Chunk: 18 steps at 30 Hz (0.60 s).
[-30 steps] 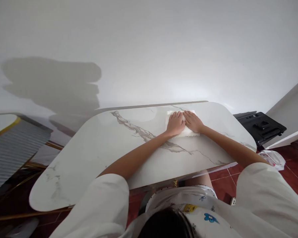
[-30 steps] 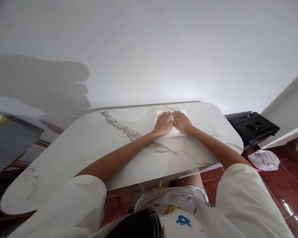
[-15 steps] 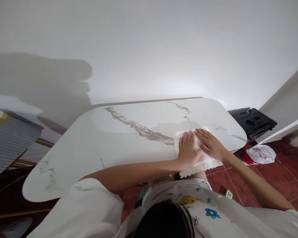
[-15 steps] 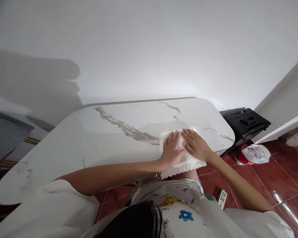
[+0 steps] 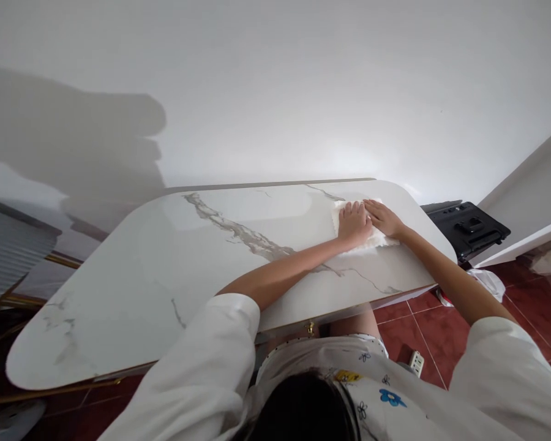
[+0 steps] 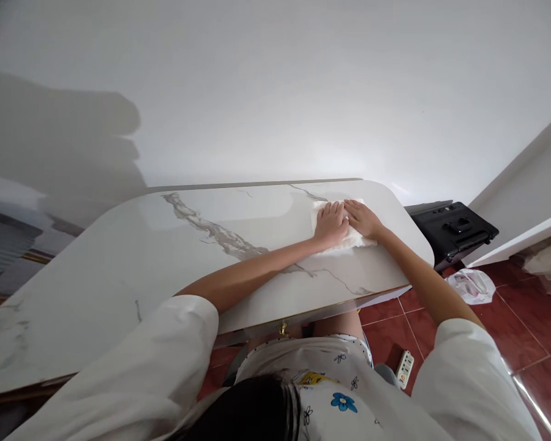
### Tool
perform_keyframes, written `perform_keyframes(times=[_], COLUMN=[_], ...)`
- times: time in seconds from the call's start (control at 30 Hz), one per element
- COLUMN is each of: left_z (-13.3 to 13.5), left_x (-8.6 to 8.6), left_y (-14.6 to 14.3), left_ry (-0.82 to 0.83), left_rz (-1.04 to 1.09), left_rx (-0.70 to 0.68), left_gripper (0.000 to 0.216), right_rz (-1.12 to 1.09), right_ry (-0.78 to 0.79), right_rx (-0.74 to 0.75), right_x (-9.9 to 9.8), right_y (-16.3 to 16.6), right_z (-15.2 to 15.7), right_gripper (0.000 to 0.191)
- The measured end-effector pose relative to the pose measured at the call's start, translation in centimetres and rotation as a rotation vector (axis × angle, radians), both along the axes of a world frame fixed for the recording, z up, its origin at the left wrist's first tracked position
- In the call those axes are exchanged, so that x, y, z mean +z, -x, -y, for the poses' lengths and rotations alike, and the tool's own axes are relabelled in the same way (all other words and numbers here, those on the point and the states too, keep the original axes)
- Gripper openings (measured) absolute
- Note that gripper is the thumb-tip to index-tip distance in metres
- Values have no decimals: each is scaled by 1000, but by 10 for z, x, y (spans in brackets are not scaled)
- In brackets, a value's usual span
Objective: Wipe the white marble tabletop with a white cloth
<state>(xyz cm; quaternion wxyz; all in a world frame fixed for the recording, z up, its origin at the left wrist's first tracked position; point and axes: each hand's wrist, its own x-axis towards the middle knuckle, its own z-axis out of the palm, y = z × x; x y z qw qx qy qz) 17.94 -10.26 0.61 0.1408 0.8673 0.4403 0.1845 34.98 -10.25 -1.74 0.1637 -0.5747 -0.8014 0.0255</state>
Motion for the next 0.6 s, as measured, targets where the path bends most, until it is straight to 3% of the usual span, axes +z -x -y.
perform_keyframes(times=[0.3,0.43,0.6], left_z=[-98,-123,-139], left_x=[-8,-9,-10], left_y=[-14,-27,-40], left_ry=[-116,-124,-127], left_rz=[99,146,79], left_rx=[103,252,263], left_gripper=[49,50,46], right_rz=[-37,-25,-25], right_ry=[2,47,48], right_rx=[-42,-61,-67], right_x=[3,3,-1], right_y=[-8,-19,-27], right_z=[-105,-140,-161], right_gripper=[56,57,58])
